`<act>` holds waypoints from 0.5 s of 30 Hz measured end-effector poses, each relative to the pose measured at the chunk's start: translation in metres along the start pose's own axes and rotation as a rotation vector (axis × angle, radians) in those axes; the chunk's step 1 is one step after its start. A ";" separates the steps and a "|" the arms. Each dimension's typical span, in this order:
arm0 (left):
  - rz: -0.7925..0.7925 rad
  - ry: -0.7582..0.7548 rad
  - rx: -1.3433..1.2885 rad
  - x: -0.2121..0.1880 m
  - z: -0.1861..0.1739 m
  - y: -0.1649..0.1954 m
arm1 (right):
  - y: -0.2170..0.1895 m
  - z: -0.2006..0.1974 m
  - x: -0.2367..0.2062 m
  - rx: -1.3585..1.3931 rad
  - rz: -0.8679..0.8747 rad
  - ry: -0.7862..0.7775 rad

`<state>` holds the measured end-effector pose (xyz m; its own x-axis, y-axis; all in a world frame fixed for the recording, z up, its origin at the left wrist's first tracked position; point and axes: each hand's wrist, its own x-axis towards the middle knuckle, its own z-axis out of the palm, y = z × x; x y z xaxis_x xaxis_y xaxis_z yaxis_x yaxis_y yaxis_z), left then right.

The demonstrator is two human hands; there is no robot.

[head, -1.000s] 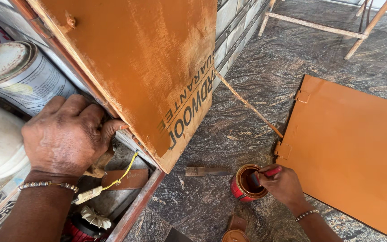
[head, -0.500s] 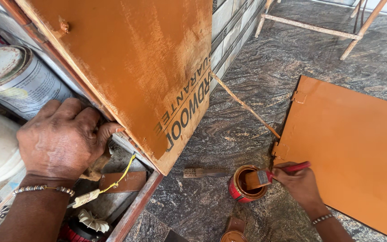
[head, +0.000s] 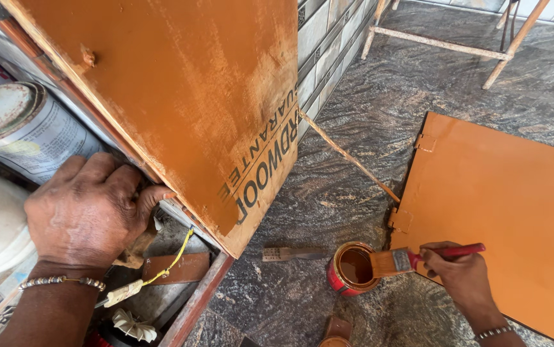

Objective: The person paints a vertical wooden board with orange paint using a brush. They repeatedly dip the brush into a small paint can and apply the paint to the board's surface and edges.

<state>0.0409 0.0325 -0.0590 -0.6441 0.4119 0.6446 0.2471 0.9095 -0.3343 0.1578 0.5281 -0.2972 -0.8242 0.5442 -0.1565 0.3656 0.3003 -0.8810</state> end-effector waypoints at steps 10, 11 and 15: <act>-0.056 -0.037 -0.105 0.010 -0.004 -0.001 | 0.015 0.018 0.004 0.759 0.155 -0.032; -0.061 -0.048 -0.105 0.011 -0.004 -0.001 | 0.013 0.021 0.005 0.919 0.192 -0.067; -0.059 -0.013 -0.156 0.012 -0.002 -0.001 | -0.008 0.038 0.016 1.162 0.352 -0.064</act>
<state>0.0345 0.0368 -0.0494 -0.6701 0.3577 0.6504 0.3171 0.9302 -0.1849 0.1250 0.5046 -0.3100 -0.7896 0.4054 -0.4607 -0.0048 -0.7548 -0.6559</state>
